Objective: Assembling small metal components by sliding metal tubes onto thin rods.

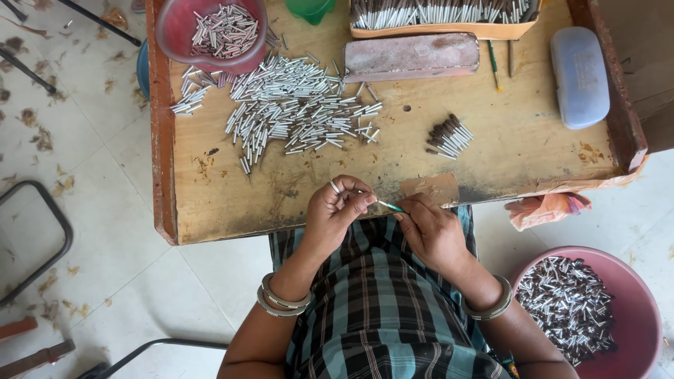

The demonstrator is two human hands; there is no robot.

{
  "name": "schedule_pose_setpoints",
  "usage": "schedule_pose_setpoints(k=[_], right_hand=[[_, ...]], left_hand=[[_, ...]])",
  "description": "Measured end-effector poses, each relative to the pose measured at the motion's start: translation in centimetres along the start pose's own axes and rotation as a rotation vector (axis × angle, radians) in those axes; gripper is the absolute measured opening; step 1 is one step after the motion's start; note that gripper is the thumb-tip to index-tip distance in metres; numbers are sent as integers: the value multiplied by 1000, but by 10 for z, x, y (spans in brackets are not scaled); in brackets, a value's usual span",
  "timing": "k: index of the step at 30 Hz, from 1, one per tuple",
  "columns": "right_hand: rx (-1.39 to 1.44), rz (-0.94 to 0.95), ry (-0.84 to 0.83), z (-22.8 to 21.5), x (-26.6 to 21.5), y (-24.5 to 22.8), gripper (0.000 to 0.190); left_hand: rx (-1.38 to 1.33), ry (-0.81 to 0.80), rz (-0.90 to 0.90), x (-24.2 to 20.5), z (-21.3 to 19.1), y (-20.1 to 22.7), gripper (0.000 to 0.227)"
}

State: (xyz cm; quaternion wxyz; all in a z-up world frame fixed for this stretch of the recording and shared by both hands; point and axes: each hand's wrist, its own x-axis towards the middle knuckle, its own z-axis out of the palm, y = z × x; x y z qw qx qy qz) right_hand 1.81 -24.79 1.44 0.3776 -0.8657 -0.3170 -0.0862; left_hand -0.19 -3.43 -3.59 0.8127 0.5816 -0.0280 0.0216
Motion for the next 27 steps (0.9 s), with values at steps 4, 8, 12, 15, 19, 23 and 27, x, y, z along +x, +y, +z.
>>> schedule_pose_setpoints(k=[4,8,12,15,19,23,27], right_hand=[[2,-3,-3,-3,1,-2,14],[84,62,-47,-16,6,-8,13],[168,244,-160,-28,13,-11,19],[402,117,-73,-11,-6,7,18],[533,-70,-24,-4,-10,20,17],[417,-75,-134,-12,7,4,15],[257,-7,-1,-13,10,7,17]], left_hand=[[-101,-53,-17,4,14,8,12],[-5,-5,207,5,22,14,18],[228,82,238,5,24,29,19],[297,-154,106,0,35,28,9],[-103,-236,-66,-3,26,20,11],[167,-78,78,2,13,13,11],[605,-177,119,15,25,48,16]])
